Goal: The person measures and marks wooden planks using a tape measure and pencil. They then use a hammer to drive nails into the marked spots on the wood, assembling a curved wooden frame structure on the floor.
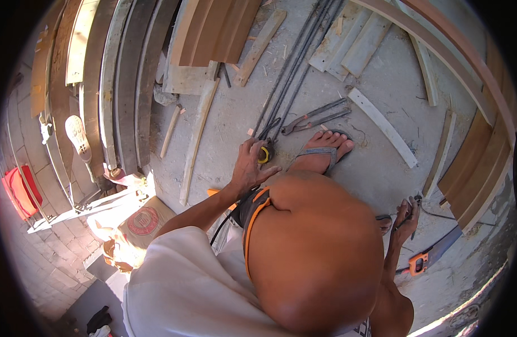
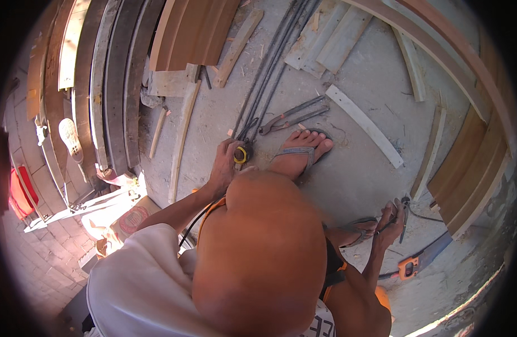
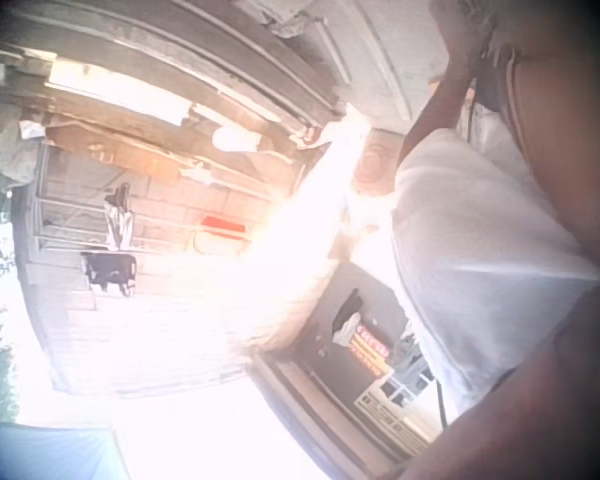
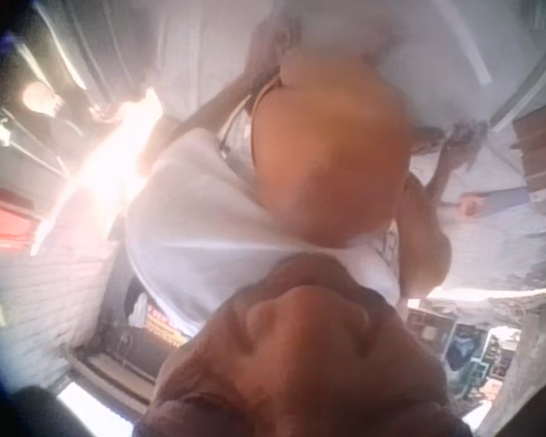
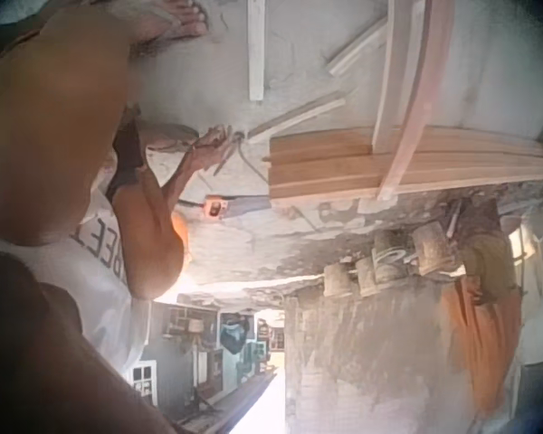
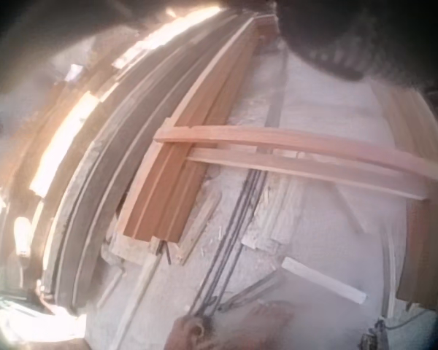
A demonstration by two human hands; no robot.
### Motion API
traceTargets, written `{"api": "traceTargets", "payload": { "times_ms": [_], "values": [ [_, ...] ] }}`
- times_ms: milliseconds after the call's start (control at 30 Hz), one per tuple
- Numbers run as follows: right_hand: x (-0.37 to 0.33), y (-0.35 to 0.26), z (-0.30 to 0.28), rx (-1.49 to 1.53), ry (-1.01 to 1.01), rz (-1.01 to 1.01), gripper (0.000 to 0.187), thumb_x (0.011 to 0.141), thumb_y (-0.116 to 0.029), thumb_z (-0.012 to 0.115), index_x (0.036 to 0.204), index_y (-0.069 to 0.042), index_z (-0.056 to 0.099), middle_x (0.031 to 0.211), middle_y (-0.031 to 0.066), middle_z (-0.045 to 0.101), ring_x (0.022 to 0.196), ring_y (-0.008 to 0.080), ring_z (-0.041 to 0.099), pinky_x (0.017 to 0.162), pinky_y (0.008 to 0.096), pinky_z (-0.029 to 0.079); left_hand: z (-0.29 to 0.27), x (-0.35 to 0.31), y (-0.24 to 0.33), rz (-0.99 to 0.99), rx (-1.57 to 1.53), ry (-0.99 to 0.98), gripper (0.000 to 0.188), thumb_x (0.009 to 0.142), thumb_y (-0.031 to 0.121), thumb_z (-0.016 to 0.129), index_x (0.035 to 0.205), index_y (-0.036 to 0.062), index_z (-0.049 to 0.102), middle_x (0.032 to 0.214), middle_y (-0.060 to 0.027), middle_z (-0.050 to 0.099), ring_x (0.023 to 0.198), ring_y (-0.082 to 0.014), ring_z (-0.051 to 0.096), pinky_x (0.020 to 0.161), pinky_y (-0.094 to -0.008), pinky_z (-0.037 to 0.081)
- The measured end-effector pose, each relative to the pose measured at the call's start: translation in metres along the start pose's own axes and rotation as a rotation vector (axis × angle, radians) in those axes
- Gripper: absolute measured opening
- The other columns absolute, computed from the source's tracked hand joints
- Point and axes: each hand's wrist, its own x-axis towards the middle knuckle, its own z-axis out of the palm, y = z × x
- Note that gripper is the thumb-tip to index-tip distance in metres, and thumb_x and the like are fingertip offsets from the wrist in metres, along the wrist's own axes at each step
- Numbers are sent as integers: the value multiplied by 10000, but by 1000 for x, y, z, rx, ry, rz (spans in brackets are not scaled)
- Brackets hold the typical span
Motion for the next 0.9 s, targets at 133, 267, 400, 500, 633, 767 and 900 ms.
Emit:
{"api": "traceTargets", "payload": {
  "times_ms": [133,267,400,500,633,767,900],
  "values": [
    [8,-60,2,-63,-76,-110,355,1038,-217,731,1341,-34,700,1141,202,807,946,273,796,839,384,612,27,7,-36,-58,19,-132,592,790,180,917,1282,77,607,1291,-183,582,1241,-422,557,1034,-499,514],
    [19,-89,-3,-104,-244,-263,308,1016,-206,752,1263,-24,723,1093,200,808,930,311,807,818,386,623,0,52,1,-259,-590,-160,381,905,107,738,1259,21,627,1132,-115,646,1029,-245,645,936,-359,532],
    [24,-133,16,148,-510,-391,272,1019,-239,748,1175,-16,731,1039,203,797,963,321,793,848,416,606,-22,122,90,-374,-921,-554,282,1013,175,641,1257,34,635,1062,-72,697,946,-170,640,893,-318,522],
    [23,-148,44,371,-572,-343,275,1027,-229,733,1178,-1,707,1074,197,784,990,307,777,879,433,594,13,157,161,-125,-802,-845,282,1056,215,635,1271,33,619,1042,-79,698,940,-156,631,873,-321,521],
    [18,-145,51,757,-684,-151,265,1006,-192,742,1164,11,676,1068,137,753,1024,238,745,896,394,581,46,166,215,333,-502,-1031,362,1058,276,677,1301,23,589,998,-114,681,945,-177,634,854,-347,526],
    [14,-133,46,807,-671,-1,236,992,-202,767,1109,-22,668,990,75,707,917,161,669,812,329,543,67,167,219,580,-303,-948,378,1054,260,674,1318,10,568,1028,-151,682,953,-237,657,872,-381,534],
    [12,-105,44,762,-549,18,242,975,-217,791,1050,-38,646,922,37,670,833,122,585,739,303,493,52,179,227,503,-145,-1065,420,1045,251,681,1363,6,558,1147,-207,708,1057,-315,684,948,-408,538]
  ]
}}
